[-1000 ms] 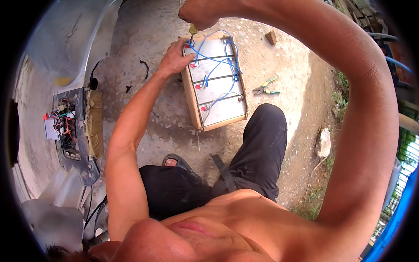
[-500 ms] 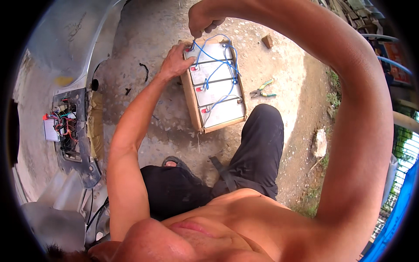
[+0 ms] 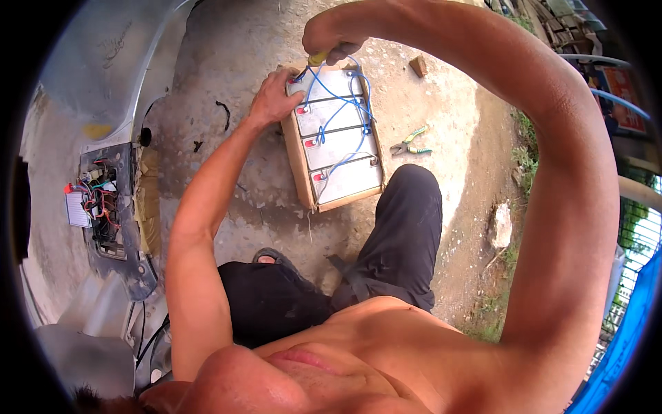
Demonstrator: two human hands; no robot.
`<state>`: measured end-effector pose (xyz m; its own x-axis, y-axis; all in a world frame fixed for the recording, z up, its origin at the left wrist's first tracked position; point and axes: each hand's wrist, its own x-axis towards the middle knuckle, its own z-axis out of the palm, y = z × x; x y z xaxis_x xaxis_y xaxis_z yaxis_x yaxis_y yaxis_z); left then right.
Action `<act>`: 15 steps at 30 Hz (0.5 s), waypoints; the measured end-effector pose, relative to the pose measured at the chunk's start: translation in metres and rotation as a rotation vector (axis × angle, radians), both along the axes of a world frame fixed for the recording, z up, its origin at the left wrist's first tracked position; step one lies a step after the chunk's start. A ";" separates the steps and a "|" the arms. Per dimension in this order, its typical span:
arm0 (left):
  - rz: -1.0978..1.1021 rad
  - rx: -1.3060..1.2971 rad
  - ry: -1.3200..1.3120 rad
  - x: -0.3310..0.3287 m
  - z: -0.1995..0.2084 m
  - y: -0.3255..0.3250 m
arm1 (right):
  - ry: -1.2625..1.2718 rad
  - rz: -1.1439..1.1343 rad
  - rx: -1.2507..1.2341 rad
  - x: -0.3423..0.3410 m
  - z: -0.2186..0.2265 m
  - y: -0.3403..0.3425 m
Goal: The person twists wires together by hand, secures terminal connections on a battery pack using a screwdriver, and connects the battery wires to the wiring harness of an electric scooter.
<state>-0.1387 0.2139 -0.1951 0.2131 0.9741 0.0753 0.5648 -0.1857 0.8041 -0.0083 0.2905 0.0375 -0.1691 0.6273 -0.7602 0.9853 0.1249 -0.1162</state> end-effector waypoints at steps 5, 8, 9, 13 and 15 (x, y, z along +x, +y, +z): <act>-0.019 -0.023 -0.024 0.006 0.005 0.006 | -0.152 0.521 0.252 -0.001 0.001 -0.001; -0.021 -0.043 -0.032 0.002 0.001 0.004 | -0.206 0.928 0.405 0.005 -0.004 -0.009; -0.025 -0.044 -0.037 0.002 0.003 0.004 | -0.238 1.121 0.502 0.008 -0.001 -0.015; 0.003 -0.037 -0.004 0.003 0.006 0.002 | -0.110 1.408 0.526 0.010 -0.002 -0.023; -0.015 -0.037 0.002 0.000 0.007 0.002 | -0.102 1.335 0.490 -0.005 -0.005 -0.022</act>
<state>-0.1384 0.2157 -0.1876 0.2282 0.9728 0.0385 0.5641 -0.1643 0.8092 -0.0130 0.2686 0.0324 -0.7917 0.2422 -0.5608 0.0999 0.9570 0.2723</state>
